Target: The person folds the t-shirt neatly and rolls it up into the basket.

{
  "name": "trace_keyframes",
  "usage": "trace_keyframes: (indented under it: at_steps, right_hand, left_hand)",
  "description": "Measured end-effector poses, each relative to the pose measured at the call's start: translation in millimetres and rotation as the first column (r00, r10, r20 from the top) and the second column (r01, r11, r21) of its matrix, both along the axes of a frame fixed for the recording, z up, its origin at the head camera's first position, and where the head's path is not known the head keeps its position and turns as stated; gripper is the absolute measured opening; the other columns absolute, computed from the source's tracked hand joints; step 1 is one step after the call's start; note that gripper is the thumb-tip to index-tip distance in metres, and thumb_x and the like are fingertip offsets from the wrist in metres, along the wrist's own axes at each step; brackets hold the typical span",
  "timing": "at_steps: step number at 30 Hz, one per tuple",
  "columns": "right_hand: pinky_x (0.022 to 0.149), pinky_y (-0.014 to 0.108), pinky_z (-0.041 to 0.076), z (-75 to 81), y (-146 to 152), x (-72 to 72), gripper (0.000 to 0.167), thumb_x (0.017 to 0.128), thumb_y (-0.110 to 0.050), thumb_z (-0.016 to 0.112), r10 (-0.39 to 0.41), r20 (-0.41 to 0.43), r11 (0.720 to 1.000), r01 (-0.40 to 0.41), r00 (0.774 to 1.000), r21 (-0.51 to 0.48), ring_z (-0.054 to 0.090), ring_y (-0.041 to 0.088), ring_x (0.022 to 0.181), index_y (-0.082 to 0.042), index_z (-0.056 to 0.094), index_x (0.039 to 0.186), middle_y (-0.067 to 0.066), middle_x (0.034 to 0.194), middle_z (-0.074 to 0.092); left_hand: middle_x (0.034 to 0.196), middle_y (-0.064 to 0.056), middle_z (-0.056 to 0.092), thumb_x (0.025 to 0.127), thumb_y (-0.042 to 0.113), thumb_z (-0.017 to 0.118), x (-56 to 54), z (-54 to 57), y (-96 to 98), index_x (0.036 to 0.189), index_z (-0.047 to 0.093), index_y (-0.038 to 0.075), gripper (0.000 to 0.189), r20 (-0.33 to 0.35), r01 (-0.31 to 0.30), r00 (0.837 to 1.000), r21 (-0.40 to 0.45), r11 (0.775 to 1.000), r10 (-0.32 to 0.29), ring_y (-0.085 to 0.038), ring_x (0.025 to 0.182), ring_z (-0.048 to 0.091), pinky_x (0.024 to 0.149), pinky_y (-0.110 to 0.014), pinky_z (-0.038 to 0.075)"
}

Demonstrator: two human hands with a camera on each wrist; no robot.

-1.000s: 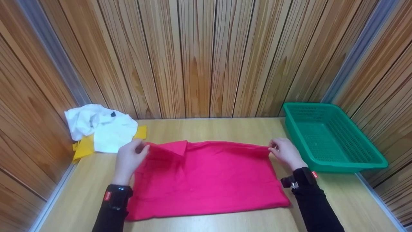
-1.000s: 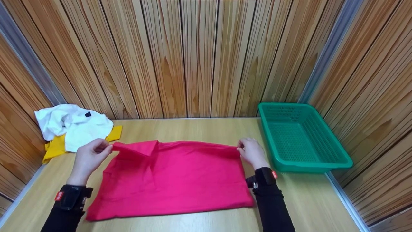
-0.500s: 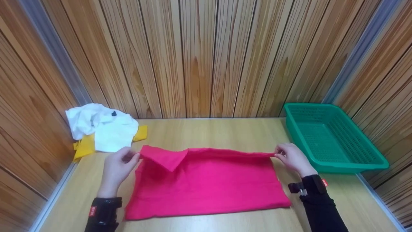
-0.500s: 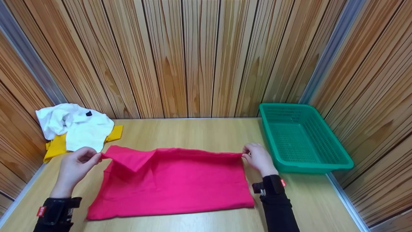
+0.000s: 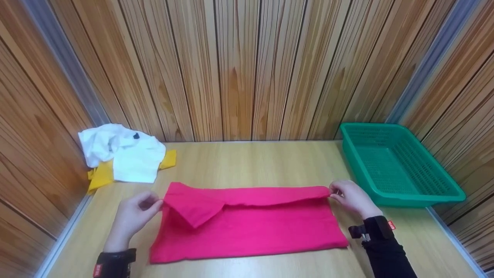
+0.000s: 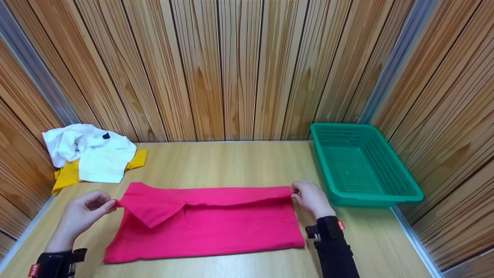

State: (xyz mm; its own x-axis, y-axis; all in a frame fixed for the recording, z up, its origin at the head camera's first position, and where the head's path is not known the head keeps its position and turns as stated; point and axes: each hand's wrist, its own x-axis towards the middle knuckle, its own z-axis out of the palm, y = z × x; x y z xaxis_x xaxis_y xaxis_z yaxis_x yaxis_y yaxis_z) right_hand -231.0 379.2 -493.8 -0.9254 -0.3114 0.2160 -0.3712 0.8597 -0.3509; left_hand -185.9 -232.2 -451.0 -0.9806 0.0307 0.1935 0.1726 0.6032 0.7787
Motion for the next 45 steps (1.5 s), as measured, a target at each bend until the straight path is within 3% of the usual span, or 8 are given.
trace_keyframes:
  at_steps: [5, 9, 14, 20, 27, 38, 45]
  right_hand:
    - [0.074, 0.041, 0.05, -3.7, -0.2, 3.2, 0.018, 0.084, -0.002, 0.073, 0.019, 0.027, 0.999, -0.019, 0.999, 0.029, 0.056, 0.019, 0.08, -0.014, 0.061, 0.081, -0.007, 0.079, 0.058]
    - [0.074, 0.041, 0.049, -4.7, -2.4, 7.0, 0.02, 0.083, 0.0, 0.069, 0.012, 0.074, 1.0, -0.014, 0.997, 0.022, 0.055, 0.018, 0.081, -0.016, 0.06, 0.079, -0.007, 0.079, 0.056]
    - [0.073, 0.04, 0.048, -4.9, -3.2, 9.0, 0.022, 0.081, 0.0, 0.068, 0.025, 0.115, 0.999, -0.028, 0.993, 0.026, 0.054, 0.016, 0.08, -0.019, 0.057, 0.077, -0.007, 0.079, 0.055]
    - [0.068, 0.037, 0.047, -7.3, -0.5, 7.5, 0.023, 0.081, -0.001, 0.072, 0.066, 0.15, 0.997, -0.069, 0.987, 0.018, 0.053, 0.014, 0.075, -0.017, 0.056, 0.077, -0.008, 0.077, 0.055]
    - [0.067, 0.036, 0.047, -12.1, -0.3, 7.3, 0.021, 0.08, -0.002, 0.073, 0.116, 0.132, 0.991, -0.123, 0.985, 0.045, 0.053, 0.012, 0.073, -0.016, 0.058, 0.076, -0.01, 0.076, 0.056]
    - [0.063, 0.031, 0.043, -16.2, -2.1, 6.2, 0.022, 0.076, 0.0, 0.072, 0.134, 0.11, 0.988, -0.142, 0.985, 0.066, 0.048, 0.009, 0.068, -0.017, 0.057, 0.074, -0.01, 0.072, 0.053]
    - [0.064, 0.033, 0.044, -18.0, -3.0, 6.0, 0.022, 0.076, 0.0, 0.072, 0.121, 0.124, 0.988, -0.132, 0.985, 0.078, 0.047, 0.01, 0.069, -0.017, 0.057, 0.073, -0.01, 0.072, 0.052]
  left_hand:
    - [0.083, 0.001, 0.069, 0.088, 0.017, 0.077, 4.1, -3.3, -5.1, 0.092, 0.071, 0.011, 0.009, 0.075, 0.091, 0.993, 0.008, 0.996, -0.091, -0.018, 0.08, 0.065, 0.074, -0.026, 0.054]
    - [0.083, 0.0, 0.067, 0.088, 0.023, 0.076, 4.7, -6.0, -10.9, 0.091, 0.069, 0.011, 0.014, 0.14, 0.178, 0.974, 0.011, 0.984, -0.178, -0.019, 0.081, 0.062, 0.074, -0.028, 0.054]
    - [0.088, -0.003, 0.068, 0.088, 0.03, 0.076, 4.7, -7.4, -15.6, 0.094, 0.069, 0.01, 0.023, 0.251, 0.249, 0.933, 0.057, 0.967, -0.256, -0.023, 0.085, 0.062, 0.076, -0.032, 0.054]
    - [0.093, -0.009, 0.069, 0.087, 0.032, 0.076, 6.9, -10.7, -16.2, 0.097, 0.069, 0.007, 0.028, 0.376, 0.286, 0.875, 0.108, 0.952, -0.305, -0.024, 0.087, 0.063, 0.078, -0.037, 0.054]
    - [0.092, -0.006, 0.07, 0.088, 0.027, 0.075, 10.7, -20.0, -15.2, 0.094, 0.068, 0.006, 0.023, 0.448, 0.325, 0.824, 0.128, 0.937, -0.347, -0.023, 0.086, 0.065, 0.078, -0.039, 0.056]
    - [0.083, -0.005, 0.068, 0.085, 0.026, 0.078, 15.5, -33.1, -8.0, 0.087, 0.065, 0.006, 0.024, 0.53, 0.345, 0.778, 0.088, 0.934, -0.337, -0.022, 0.077, 0.063, 0.073, -0.037, 0.053]
    - [0.077, -0.003, 0.066, 0.082, 0.027, 0.082, 16.5, -40.1, -6.6, 0.084, 0.069, 0.009, 0.022, 0.546, 0.358, 0.785, -0.013, 0.934, -0.294, -0.021, 0.076, 0.058, 0.072, -0.037, 0.047]
